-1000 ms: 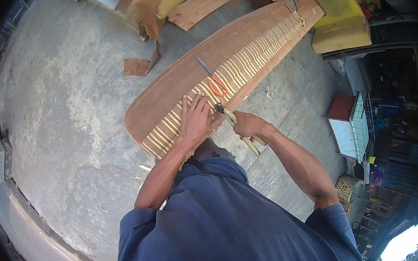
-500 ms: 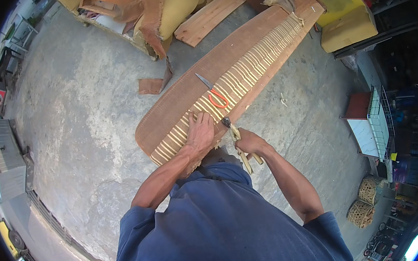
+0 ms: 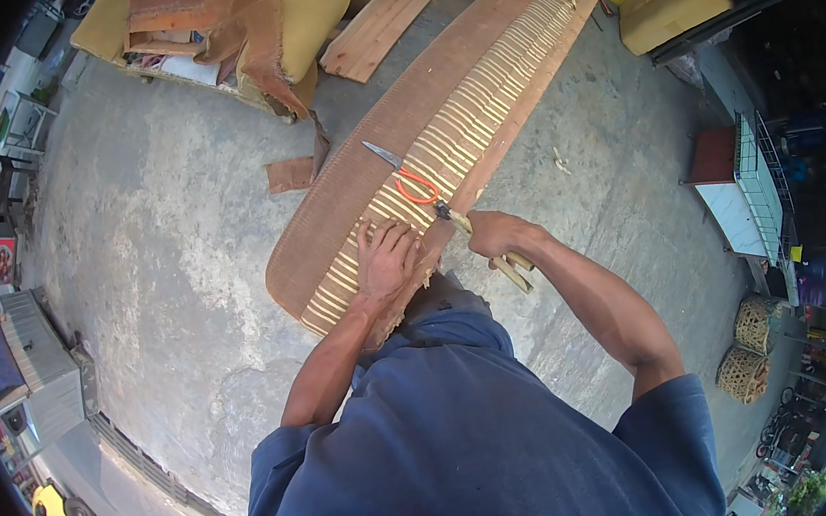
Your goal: The person uses a pair of scissors to cut the fabric covering a long, curved wooden furniture piece. They then use a hammer to drive wooden dowels into the exposed slats of the piece, securing the structure.
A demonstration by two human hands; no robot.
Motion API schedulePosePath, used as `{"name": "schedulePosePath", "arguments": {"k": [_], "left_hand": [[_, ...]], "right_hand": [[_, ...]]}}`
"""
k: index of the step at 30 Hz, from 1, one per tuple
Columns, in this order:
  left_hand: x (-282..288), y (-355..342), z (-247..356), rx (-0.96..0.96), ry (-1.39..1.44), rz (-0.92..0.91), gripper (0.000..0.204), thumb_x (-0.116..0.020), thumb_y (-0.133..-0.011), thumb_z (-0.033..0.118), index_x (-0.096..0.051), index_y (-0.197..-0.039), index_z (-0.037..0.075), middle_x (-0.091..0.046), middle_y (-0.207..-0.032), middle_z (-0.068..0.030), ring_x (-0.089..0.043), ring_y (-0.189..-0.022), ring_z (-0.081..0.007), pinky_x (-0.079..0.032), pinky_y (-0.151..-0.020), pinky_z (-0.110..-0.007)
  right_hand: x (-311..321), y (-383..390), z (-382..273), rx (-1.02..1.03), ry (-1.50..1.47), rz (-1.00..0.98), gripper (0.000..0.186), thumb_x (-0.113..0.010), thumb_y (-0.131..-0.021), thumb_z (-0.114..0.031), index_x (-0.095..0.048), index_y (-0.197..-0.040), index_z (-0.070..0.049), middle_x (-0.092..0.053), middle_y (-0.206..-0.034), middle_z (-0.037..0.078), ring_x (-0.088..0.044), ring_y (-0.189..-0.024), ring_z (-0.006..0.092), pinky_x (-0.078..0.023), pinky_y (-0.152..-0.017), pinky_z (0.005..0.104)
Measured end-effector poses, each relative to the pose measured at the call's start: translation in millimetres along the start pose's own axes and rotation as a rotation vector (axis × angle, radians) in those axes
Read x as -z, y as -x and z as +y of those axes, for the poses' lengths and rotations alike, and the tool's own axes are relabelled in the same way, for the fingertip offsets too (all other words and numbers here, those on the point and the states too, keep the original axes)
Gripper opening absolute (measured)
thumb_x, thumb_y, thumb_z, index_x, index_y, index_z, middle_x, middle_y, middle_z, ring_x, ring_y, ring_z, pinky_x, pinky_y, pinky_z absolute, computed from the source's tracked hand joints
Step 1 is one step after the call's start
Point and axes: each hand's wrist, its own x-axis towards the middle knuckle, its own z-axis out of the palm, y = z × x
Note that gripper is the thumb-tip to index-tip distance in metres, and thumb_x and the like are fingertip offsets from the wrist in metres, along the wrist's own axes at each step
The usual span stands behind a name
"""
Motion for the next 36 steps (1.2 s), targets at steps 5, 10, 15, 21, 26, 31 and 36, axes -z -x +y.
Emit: {"name": "schedulePosePath", "arguments": {"k": [5,10,15,21,26,31,36], "left_hand": [[4.6,-8.5,8.1,0.037,0.027,-0.017,0.018,-0.068,-0.093,0.025,-0.072,-0.107,0.014,-0.066,-0.119,-0.0013,-0.057,-0.123,-0.0213,-0.031,-0.116,-0.058],[3.7,-8.1,8.0,0.080,0.029,0.032,0.015,-0.071,-0.092,0.022,-0.070,-0.104,0.014,-0.066,-0.115,-0.0012,-0.058,-0.120,-0.0210,-0.033,-0.114,-0.055],[11.7,-9.7,9.0,0.094,0.042,0.024,0.016,-0.071,-0.091,0.023,-0.070,-0.103,0.013,-0.066,-0.114,-0.0011,-0.058,-0.119,-0.0214,-0.033,-0.112,-0.055],[9.0,-15.4,8.6,0.098,0.016,0.042,0.018,-0.072,-0.089,0.024,-0.070,-0.103,0.013,-0.066,-0.112,-0.0016,-0.058,-0.116,-0.0224,-0.033,-0.112,-0.054],[9.0,-22.0,17.9,0.147,-0.023,-0.020,0.022,-0.069,-0.092,0.030,-0.070,-0.106,0.013,-0.062,-0.109,-0.0084,-0.055,-0.116,-0.0286,-0.031,-0.109,-0.063],[-2.4,-22.2,20.1,0.136,-0.063,0.037,0.023,-0.072,-0.090,0.031,-0.071,-0.103,0.012,-0.062,-0.107,-0.0065,-0.055,-0.113,-0.0287,-0.030,-0.108,-0.063],[-11.4,-21.8,21.2,0.134,-0.002,0.123,0.015,-0.070,-0.092,0.026,-0.071,-0.097,0.012,-0.063,-0.098,-0.0045,-0.056,-0.108,-0.0262,-0.032,-0.107,-0.061]], "right_hand": [[36.6,-14.3,-27.0,-0.203,0.219,-0.215,0.023,-0.051,-0.094,-0.006,-0.057,-0.112,0.008,-0.067,-0.089,0.018,-0.077,-0.077,0.0279,-0.068,-0.063,0.0458],[33.6,-10.1,-66.4,-0.240,0.227,-0.101,0.031,-0.057,-0.099,-0.015,-0.061,-0.102,0.015,-0.070,-0.088,0.026,-0.072,-0.064,0.0295,-0.056,-0.046,0.0444],[-30.2,-34.1,10.5,0.010,0.263,0.202,0.035,-0.059,-0.104,-0.027,-0.063,-0.108,0.007,-0.070,-0.076,0.021,-0.070,-0.057,0.0279,-0.055,-0.051,0.0435],[-108.1,-31.4,45.2,0.090,-0.422,0.371,0.028,-0.056,-0.107,-0.024,-0.054,-0.118,0.002,-0.062,-0.076,0.010,-0.067,-0.059,0.0188,-0.056,-0.051,0.0368],[-78.4,-12.0,38.9,0.067,-0.434,0.278,0.027,-0.057,-0.102,-0.013,-0.052,-0.124,0.001,-0.065,-0.095,0.012,-0.071,-0.075,0.0194,-0.060,-0.059,0.0376],[-0.3,-10.8,21.7,-0.053,-0.028,0.117,0.032,-0.057,-0.095,-0.006,-0.053,-0.125,0.002,-0.067,-0.096,0.016,-0.074,-0.078,0.0230,-0.062,-0.062,0.0406],[49.4,-21.2,-21.9,-0.202,0.281,-0.119,0.034,-0.053,-0.094,-0.004,-0.053,-0.123,0.013,-0.069,-0.101,0.022,-0.076,-0.079,0.0293,-0.066,-0.065,0.0476]]}}
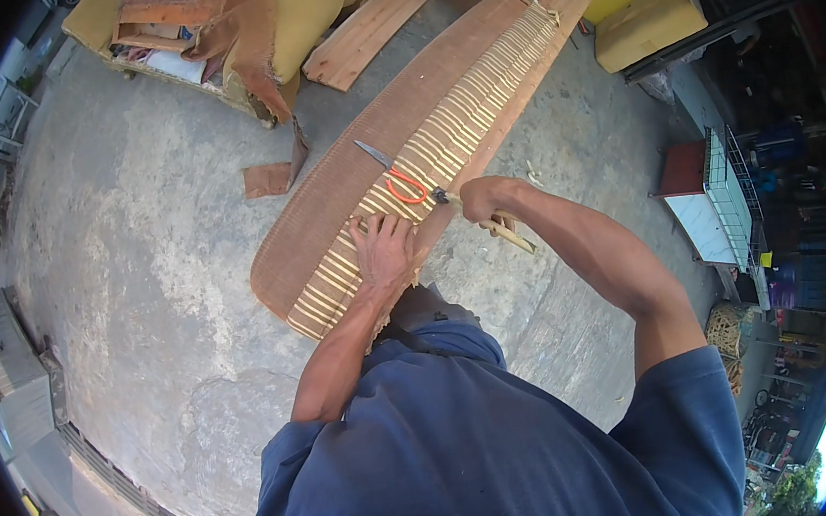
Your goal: The person uses a pair of scissors to cut the fabric covering a long, curved wooden furniture piece. They then use a hammer to drive wooden dowels into the exposed slats of the piece, securing the structure.
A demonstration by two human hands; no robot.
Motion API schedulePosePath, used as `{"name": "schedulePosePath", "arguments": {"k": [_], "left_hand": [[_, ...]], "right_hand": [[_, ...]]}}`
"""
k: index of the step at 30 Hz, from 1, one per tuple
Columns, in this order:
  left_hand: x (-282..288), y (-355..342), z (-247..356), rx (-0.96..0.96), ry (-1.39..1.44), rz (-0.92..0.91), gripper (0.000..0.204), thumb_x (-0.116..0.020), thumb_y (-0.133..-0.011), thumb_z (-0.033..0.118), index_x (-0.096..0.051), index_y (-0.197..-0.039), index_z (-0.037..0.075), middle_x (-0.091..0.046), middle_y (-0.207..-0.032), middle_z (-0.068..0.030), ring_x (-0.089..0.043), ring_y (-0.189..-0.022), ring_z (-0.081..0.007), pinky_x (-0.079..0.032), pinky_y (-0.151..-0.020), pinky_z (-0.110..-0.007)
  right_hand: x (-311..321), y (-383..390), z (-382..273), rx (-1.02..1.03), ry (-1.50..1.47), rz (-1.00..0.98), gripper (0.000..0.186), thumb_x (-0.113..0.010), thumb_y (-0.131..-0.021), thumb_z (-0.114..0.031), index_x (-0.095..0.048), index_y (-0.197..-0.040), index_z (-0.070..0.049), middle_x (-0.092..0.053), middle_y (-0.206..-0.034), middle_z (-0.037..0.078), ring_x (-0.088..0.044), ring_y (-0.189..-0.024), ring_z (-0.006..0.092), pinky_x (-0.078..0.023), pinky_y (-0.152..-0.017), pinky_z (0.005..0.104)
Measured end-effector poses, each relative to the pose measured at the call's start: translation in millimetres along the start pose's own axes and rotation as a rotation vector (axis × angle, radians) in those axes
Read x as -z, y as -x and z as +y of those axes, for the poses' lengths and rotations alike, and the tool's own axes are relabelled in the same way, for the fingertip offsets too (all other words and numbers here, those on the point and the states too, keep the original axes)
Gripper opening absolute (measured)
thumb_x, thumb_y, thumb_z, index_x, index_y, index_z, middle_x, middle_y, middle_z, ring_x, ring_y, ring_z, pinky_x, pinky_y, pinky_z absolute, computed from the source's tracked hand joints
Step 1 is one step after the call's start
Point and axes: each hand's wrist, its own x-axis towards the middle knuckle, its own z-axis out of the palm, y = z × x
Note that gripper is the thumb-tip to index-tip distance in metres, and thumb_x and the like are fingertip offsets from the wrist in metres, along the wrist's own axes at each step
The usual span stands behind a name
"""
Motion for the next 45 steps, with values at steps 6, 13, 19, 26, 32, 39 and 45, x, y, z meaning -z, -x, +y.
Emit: {"name": "schedulePosePath", "arguments": {"k": [6,13,19,26,32,39,45], "left_hand": [[1.2,-0.9,-3.4,-0.016,0.061,-0.011,0.014,-0.068,-0.094,0.023,-0.071,-0.096,0.010,-0.063,-0.095,-0.0051,-0.059,-0.102,-0.0250,-0.034,-0.108,-0.056],[6.1,-1.3,-7.7,0.024,0.009,-0.036,0.018,-0.067,-0.095,0.027,-0.072,-0.099,0.010,-0.062,-0.097,-0.0072,-0.059,-0.105,-0.0252,-0.033,-0.109,-0.055],[11.1,-4.8,1.5,-0.005,-0.003,-0.028,0.022,-0.068,-0.095,0.030,-0.073,-0.104,0.011,-0.061,-0.102,-0.0067,-0.058,-0.107,-0.0253,-0.033,-0.109,-0.056],[-10.7,-3.1,-6.1,0.045,0.089,0.039,0.015,-0.071,-0.090,0.021,-0.074,-0.096,0.008,-0.062,-0.095,-0.0083,-0.058,-0.100,-0.0266,-0.038,-0.099,-0.051],[-7.3,-7.7,-0.8,0.168,0.248,0.047,0.011,-0.071,-0.088,0.016,-0.073,-0.092,0.006,-0.061,-0.093,-0.0092,-0.057,-0.096,-0.0288,-0.038,-0.089,-0.046],[-2.8,-12.3,-8.1,0.189,0.250,0.002,0.016,-0.074,-0.086,0.021,-0.073,-0.094,0.007,-0.060,-0.093,-0.0084,-0.057,-0.097,-0.0276,-0.038,-0.087,-0.044],[5.4,-13.1,-1.4,0.118,0.200,0.039,0.017,-0.074,-0.087,0.024,-0.075,-0.096,0.010,-0.062,-0.094,-0.0052,-0.057,-0.101,-0.0237,-0.038,-0.089,-0.043]], "right_hand": [[40.1,1.5,-52.5,-0.135,0.246,-0.204,0.038,-0.051,-0.102,-0.009,-0.052,-0.130,0.017,-0.068,-0.112,0.031,-0.075,-0.094,0.0421,-0.066,-0.079,0.0570],[22.7,21.2,-53.2,-0.085,0.054,-0.021,0.030,-0.053,-0.102,-0.017,-0.059,-0.111,0.012,-0.068,-0.098,0.019,-0.071,-0.073,0.0283,-0.063,-0.060,0.0420],[5.8,39.4,-11.2,-0.024,-0.065,0.080,0.025,-0.052,-0.097,-0.012,-0.059,-0.107,0.009,-0.069,-0.097,0.017,-0.073,-0.080,0.0250,-0.062,-0.060,0.0412],[-11.3,31.9,-22.9,-0.045,0.121,-0.105,0.033,-0.050,-0.087,-0.002,-0.058,-0.118,0.007,-0.070,-0.103,0.019,-0.074,-0.085,0.0268,-0.067,-0.071,0.0467],[-37.5,15.9,-22.8,0.057,0.556,0.165,0.039,-0.057,-0.092,-0.006,-0.055,-0.130,0.003,-0.069,-0.119,0.025,-0.070,-0.115,0.0368,-0.059,-0.089,0.0653],[-55.1,28.5,-63.6,-0.019,0.865,0.491,0.038,-0.058,-0.097,-0.010,-0.054,-0.133,0.000,-0.066,-0.124,0.032,-0.068,-0.115,0.0477,-0.054,-0.090,0.0699],[-15.2,35.4,-62.7,-0.099,0.575,-0.015,0.041,-0.057,-0.091,-0.008,-0.057,-0.132,0.000,-0.073,-0.101,0.023,-0.076,-0.093,0.0369,-0.058,-0.074,0.0454]]}}
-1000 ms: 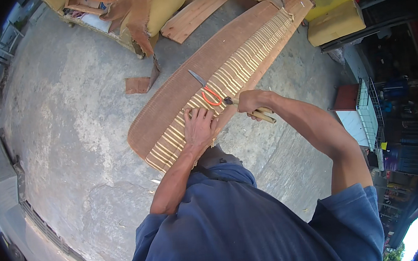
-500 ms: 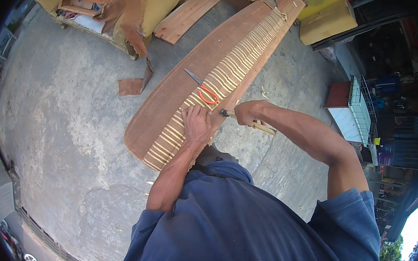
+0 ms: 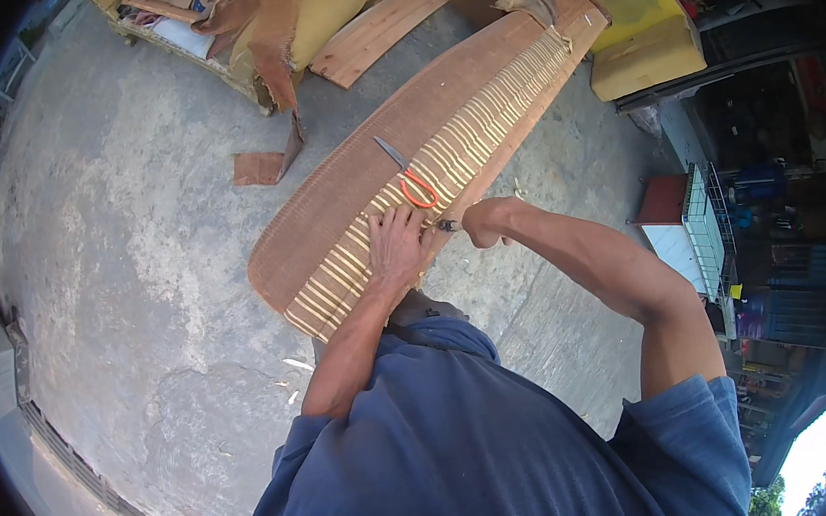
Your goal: The person uses a pair of scissors to cut the fabric covering a long, curved wooden furniture piece. They then use a hammer to drive wooden dowels into the exposed slats of the piece, securing the structure.
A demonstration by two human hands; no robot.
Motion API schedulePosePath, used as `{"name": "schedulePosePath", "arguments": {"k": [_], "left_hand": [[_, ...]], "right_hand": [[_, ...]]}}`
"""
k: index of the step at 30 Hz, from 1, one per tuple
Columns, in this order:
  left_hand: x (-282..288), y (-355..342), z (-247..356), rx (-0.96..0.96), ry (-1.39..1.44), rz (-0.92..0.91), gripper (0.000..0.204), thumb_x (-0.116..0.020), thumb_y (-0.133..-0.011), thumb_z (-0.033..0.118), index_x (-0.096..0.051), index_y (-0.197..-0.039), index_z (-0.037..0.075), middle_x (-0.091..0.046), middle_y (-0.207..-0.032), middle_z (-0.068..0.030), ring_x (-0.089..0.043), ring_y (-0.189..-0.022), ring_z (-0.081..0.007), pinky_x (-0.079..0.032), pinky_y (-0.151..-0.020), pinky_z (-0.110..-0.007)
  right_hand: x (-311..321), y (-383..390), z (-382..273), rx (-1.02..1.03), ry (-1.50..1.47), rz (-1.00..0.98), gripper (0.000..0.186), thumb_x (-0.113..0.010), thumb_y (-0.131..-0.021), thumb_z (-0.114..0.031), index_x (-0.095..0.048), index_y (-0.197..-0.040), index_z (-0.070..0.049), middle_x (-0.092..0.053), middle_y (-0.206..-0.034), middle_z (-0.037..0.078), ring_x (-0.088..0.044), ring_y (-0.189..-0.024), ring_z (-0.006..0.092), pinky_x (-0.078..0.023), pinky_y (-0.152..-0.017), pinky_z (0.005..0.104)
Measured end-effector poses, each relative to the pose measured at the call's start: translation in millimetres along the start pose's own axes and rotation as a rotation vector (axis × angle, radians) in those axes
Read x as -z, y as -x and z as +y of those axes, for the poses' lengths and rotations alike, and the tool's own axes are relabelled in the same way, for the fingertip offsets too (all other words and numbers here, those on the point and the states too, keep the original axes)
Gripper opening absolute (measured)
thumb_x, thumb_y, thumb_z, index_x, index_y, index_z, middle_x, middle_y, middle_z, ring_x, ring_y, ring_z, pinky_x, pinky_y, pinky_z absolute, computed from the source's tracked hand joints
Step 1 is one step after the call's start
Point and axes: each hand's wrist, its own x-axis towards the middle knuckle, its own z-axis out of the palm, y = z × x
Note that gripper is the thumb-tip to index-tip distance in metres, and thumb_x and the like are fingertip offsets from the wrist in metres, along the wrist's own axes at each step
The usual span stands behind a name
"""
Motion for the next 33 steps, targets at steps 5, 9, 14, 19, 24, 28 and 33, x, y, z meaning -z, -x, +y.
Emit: {"name": "schedulePosePath", "arguments": {"k": [5,9,14,19,24,28,33], "left_hand": [[-3.2,2.4,-3.2,-0.013,-0.012,-0.023,0.017,-0.073,-0.088,0.024,-0.076,-0.100,0.012,-0.063,-0.096,-0.0038,-0.057,-0.102,-0.0221,-0.038,-0.090,-0.042],[-3.4,2.5,-0.8,-0.008,-0.007,-0.027,0.017,-0.073,-0.087,0.023,-0.077,-0.101,0.013,-0.064,-0.095,-0.0028,-0.058,-0.099,-0.0217,-0.038,-0.089,-0.042],[-2.0,0.9,-3.2,-0.012,0.002,0.000,0.016,-0.073,-0.086,0.021,-0.079,-0.099,0.014,-0.065,-0.090,-0.0014,-0.059,-0.093,-0.0211,-0.038,-0.087,-0.042],[-2.2,-0.8,-1.2,-0.021,-0.015,0.017,0.014,-0.074,-0.085,0.021,-0.080,-0.096,0.014,-0.065,-0.088,-0.0019,-0.059,-0.092,-0.0212,-0.037,-0.085,-0.041],[-3.2,-0.7,-1.6,-0.033,-0.018,0.006,0.011,-0.075,-0.084,0.022,-0.079,-0.091,0.014,-0.064,-0.086,-0.0016,-0.059,-0.091,-0.0214,-0.037,-0.085,-0.041],[-4.8,1.0,-3.4,-0.050,-0.025,-0.006,0.011,-0.076,-0.083,0.022,-0.077,-0.091,0.014,-0.064,-0.087,-0.0012,-0.059,-0.092,-0.0214,-0.038,-0.086,-0.041],[-4.2,1.3,-1.6,-0.029,0.014,0.001,0.012,-0.077,-0.083,0.021,-0.076,-0.092,0.013,-0.064,-0.090,-0.0018,-0.059,-0.095,-0.0223,-0.039,-0.087,-0.042]], "right_hand": [[-3.9,-16.6,35.7,0.064,-0.472,-0.107,0.041,-0.057,-0.090,-0.004,-0.056,-0.129,0.005,-0.070,-0.116,0.020,-0.074,-0.104,0.0306,-0.068,-0.076,0.0501],[-11.1,-18.7,43.0,0.102,-0.534,-0.121,0.038,-0.058,-0.094,-0.007,-0.054,-0.130,0.005,-0.070,-0.113,0.021,-0.074,-0.103,0.0300,-0.068,-0.072,0.0485],[-18.6,-21.7,28.2,0.114,-0.574,-0.033,0.033,-0.061,-0.098,-0.014,-0.055,-0.124,0.006,-0.069,-0.105,0.020,-0.074,-0.092,0.0273,-0.068,-0.068,0.0467],[-51.4,-15.1,26.1,0.045,-0.754,0.173,0.029,-0.058,-0.102,-0.021,-0.058,-0.116,0.004,-0.068,-0.092,0.012,-0.071,-0.073,0.0212,-0.060,-0.057,0.0380],[-57.3,-35.4,43.4,0.158,-0.732,0.108,0.031,-0.060,-0.096,-0.019,-0.062,-0.113,0.008,-0.071,-0.095,0.017,-0.074,-0.076,0.0264,-0.063,-0.057,0.0422],[-40.8,-32.1,32.5,0.170,-0.582,0.108,0.029,-0.057,-0.099,-0.017,-0.058,-0.118,0.005,-0.071,-0.098,0.016,-0.074,-0.079,0.0266,-0.065,-0.063,0.0434],[-34.0,-26.2,24.1,0.074,-0.562,0.125,0.030,-0.057,-0.097,-0.016,-0.060,-0.112,0.010,-0.071,-0.092,0.021,-0.074,-0.072,0.0264,-0.061,-0.057,0.0422]]}}
